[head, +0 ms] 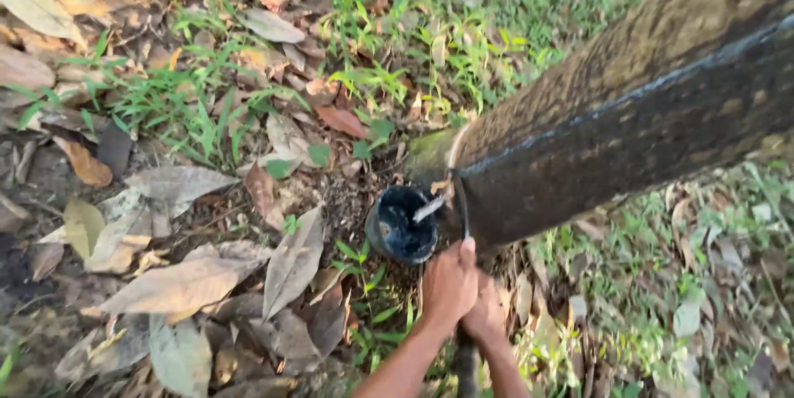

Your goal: Tapping a rubber tree to harvest latex.

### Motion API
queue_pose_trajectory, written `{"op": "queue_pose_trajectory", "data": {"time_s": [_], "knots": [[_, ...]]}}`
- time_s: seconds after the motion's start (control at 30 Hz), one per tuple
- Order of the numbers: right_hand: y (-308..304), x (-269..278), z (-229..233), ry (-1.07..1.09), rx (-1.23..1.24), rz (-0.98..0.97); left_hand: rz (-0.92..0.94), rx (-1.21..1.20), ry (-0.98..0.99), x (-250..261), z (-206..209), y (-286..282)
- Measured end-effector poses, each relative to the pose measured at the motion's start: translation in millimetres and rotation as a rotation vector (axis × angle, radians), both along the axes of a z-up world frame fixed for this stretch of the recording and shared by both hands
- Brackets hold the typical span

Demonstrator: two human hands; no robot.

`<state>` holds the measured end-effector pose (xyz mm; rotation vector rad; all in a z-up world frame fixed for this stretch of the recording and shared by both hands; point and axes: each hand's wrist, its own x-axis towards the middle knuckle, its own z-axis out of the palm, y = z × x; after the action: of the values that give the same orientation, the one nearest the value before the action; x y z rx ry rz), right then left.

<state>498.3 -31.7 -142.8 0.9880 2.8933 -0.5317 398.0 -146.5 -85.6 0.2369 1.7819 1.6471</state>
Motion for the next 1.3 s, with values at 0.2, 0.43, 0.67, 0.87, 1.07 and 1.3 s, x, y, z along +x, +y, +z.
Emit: {"op": "queue_pose_trajectory", "data": {"time_s": [0.2, 0.43, 0.67, 0.87, 1.07, 1.3], "knots": [[-3.9, 32.6, -14.4, 0.296, -0.23, 0.023, 0.109, 0.014, 0.062, 26.1, -7.6, -4.8], [-18.7, 20.9, 15.4, 0.224, -0.328, -0.195, -0.037, -0.092, 0.02, 25.4, -6.1, -0.5], [-23.9, -4.0, 11.9, 0.198, -0.325, -0.241, -0.009, -0.096, -0.062, 4.2, 1.1, -3.7], [0.0, 18.5, -19.0, 0.26, -0.255, -0.032, -0.079, -0.08, -0.117, 7.3, 4.3, -11.3], [10.9, 31.6, -36.2, 0.248, -0.47, -0.081, -0.156, -0.103, -0.245, 15.9, 2.3, -9.0], [3.2, 49.0, -35.5, 0.053, -0.199, -0.069, 0.138, -0.031, 0.08, 61.9, -56.3, 19.9]]}}
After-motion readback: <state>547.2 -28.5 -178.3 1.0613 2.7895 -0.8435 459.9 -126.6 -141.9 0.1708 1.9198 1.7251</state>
